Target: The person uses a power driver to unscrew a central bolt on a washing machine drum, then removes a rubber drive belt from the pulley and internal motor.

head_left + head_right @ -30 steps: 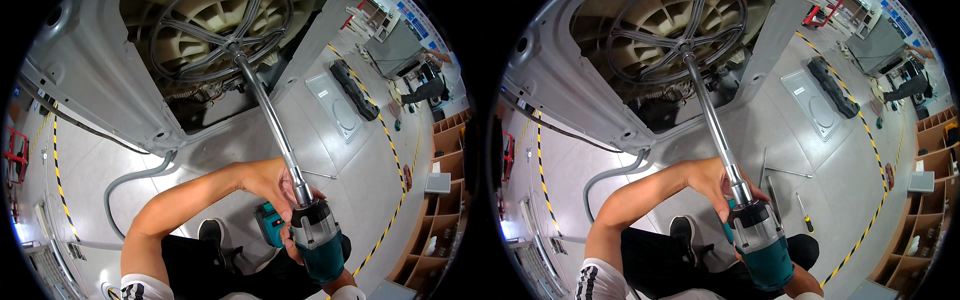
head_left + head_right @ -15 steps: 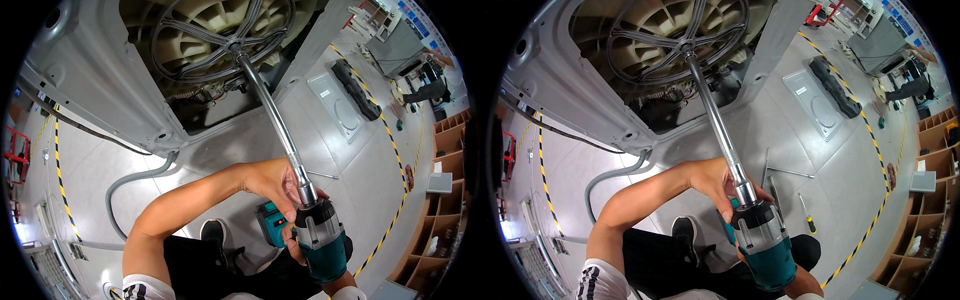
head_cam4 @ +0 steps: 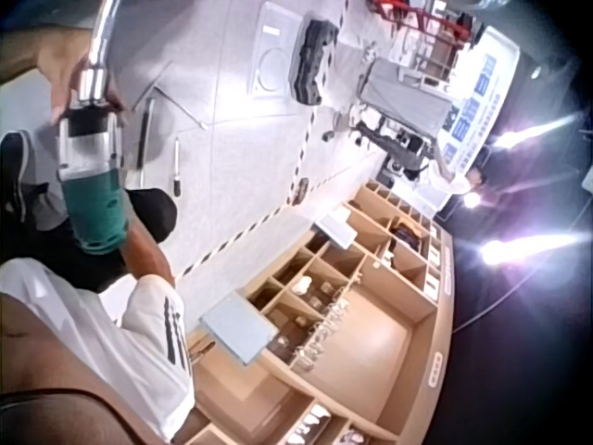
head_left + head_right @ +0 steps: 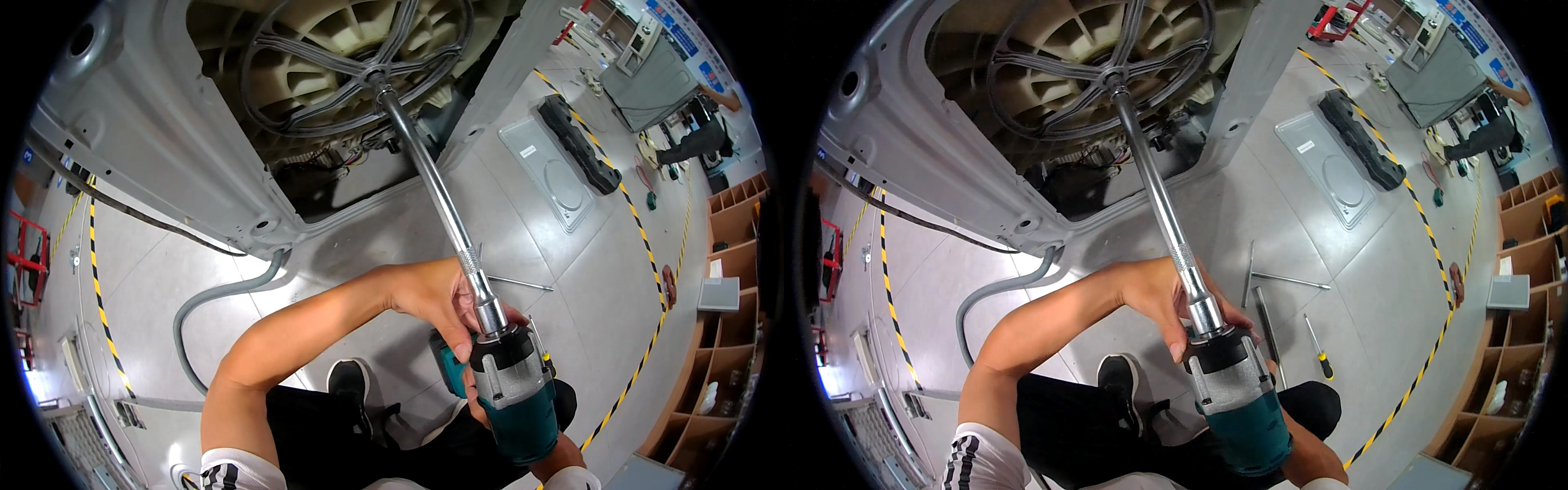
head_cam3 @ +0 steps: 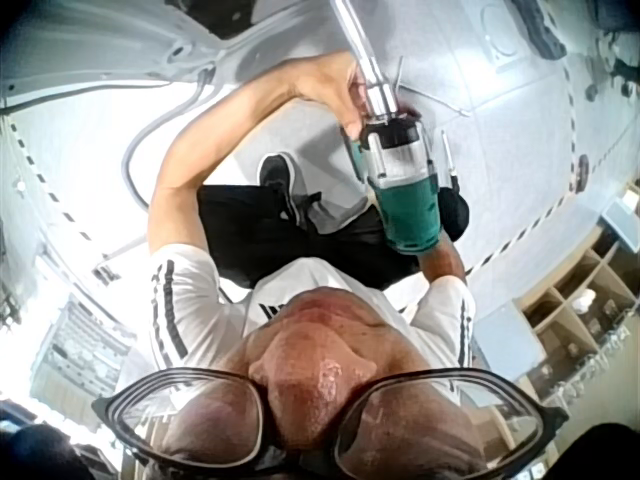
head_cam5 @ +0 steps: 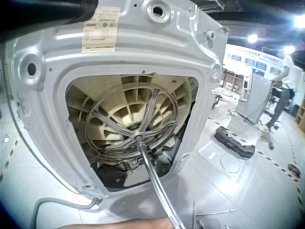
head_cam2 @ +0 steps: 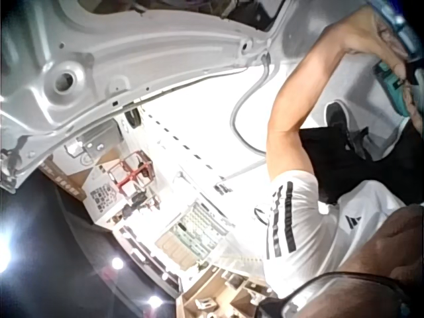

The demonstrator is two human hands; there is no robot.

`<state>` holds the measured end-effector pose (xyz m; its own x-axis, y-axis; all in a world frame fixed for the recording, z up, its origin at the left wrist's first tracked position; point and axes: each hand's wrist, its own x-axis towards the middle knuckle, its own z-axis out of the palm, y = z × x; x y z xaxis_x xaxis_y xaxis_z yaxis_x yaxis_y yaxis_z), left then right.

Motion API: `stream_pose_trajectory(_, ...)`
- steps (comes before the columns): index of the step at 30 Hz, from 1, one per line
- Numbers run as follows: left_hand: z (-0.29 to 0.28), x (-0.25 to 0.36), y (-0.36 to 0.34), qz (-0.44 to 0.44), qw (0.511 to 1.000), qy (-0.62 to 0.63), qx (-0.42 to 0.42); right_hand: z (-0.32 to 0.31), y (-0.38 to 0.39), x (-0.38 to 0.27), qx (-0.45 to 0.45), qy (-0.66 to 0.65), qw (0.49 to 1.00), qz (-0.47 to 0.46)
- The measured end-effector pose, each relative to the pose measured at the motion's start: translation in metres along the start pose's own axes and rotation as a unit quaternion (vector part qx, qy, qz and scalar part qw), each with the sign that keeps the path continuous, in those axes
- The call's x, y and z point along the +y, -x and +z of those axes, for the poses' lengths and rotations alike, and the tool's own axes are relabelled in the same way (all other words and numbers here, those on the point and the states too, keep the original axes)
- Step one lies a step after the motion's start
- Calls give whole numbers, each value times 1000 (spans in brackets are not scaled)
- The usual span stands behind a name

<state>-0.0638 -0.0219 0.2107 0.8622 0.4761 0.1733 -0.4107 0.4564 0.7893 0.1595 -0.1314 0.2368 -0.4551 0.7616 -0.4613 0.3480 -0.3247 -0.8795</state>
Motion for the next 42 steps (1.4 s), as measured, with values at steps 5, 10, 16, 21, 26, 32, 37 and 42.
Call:
stream_pose_trajectory(5, 0, 1, 1, -13, 1000, -12, 5, -3, -1, -21, -9, -481, 865, 145)
stream_pose_trajectory(10, 0, 2, 1, -13, 1000, -2, 3, 6, -1, -19, -3, -340, 939, 60)
stream_pose_trajectory(16, -3, -4, 0, -6, 1000, -1, 5, 8, -2, -27, 61, -44, 996, -48)
stream_pose_trajectory(21, 1, 2, -5, -15, 1000, 9, 11, -8, -13, -29, 54, 164, 970, -172)
stream_pose_trajectory(26, -2, 14, -9, 16, 1000, 20, -6, -14, -12, -42, 48, 142, 975, -166)
stream_pose_trajectory(32, -13, 40, 0, 204, 960, 136, 136, -19, -16, -32, 35, 289, 909, -299)
stream_pose_trajectory(37, -27, 44, 1, 248, 913, 67, 315, -16, -14, -27, 46, 253, 920, -297)
stream_pose_trajectory(42, -16, 31, -13, 220, 911, 79, 339, -24, 0, -16, 45, 226, 948, -221)
